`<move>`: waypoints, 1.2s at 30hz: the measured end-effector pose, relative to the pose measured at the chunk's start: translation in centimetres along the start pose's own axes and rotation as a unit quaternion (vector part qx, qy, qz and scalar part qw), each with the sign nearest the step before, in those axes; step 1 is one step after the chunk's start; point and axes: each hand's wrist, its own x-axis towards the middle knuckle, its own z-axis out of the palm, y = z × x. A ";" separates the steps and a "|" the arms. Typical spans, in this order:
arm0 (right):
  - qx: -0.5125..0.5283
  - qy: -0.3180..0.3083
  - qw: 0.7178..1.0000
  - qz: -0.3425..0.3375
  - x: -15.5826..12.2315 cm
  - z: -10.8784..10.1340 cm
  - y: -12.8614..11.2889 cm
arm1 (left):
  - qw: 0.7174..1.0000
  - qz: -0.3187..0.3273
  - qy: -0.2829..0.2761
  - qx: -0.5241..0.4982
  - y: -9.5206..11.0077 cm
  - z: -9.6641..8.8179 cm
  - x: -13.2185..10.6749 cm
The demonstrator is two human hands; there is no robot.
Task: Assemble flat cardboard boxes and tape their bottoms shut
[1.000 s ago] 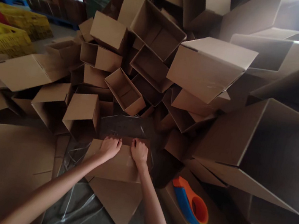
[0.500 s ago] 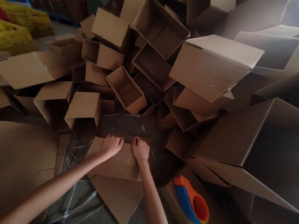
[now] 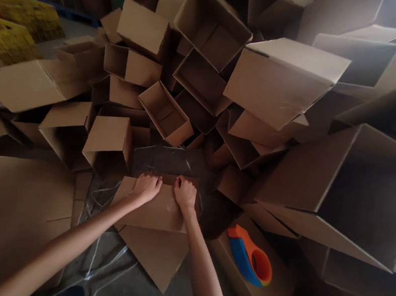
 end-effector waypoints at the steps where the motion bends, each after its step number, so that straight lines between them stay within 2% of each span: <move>1: 0.007 0.003 1.000 -0.003 0.0 0.0 0.1 | 1.000 -0.001 -0.001 0.000 0.0 0.0 0.0; 4: 0.038 0.031 0.999 -0.022 -0.2 -0.5 0.4 | 1.000 -0.005 -0.001 -0.003 0.0 0.1 0.0; 7: 0.117 0.107 0.987 -0.034 -0.6 -1.2 0.6 | 1.000 -0.009 -0.001 -0.009 0.0 0.1 0.1; 10: 0.159 0.151 0.974 -0.053 -1.1 -1.7 -0.6 | 1.000 -0.014 0.000 -0.016 -0.1 0.3 0.2; 13: 0.121 0.137 0.978 -0.104 -1.5 -1.3 -2.9 | 1.000 -0.019 -0.005 -0.022 -0.4 0.6 0.5; 17: 0.047 0.098 0.987 -0.117 -1.8 0.7 -5.0 | 0.999 -0.017 -0.021 -0.041 -0.8 0.9 1.0; 21: 0.040 0.087 0.990 -0.103 -1.7 2.2 -4.8 | 0.996 -0.016 -0.010 -0.085 -0.7 0.8 1.2; 26: 0.056 0.083 0.992 -0.082 -1.4 2.3 -4.2 | 0.985 -0.038 0.024 -0.169 -1.0 0.5 1.4; 31: 0.057 0.087 0.991 -0.087 -1.2 2.2 -4.4 | 0.967 -0.006 0.035 -0.253 -3.3 -1.3 3.0; 36: 0.058 0.082 0.991 -0.086 -1.1 2.3 -4.4 | 0.968 -0.008 0.052 -0.245 -6.4 -3.2 3.4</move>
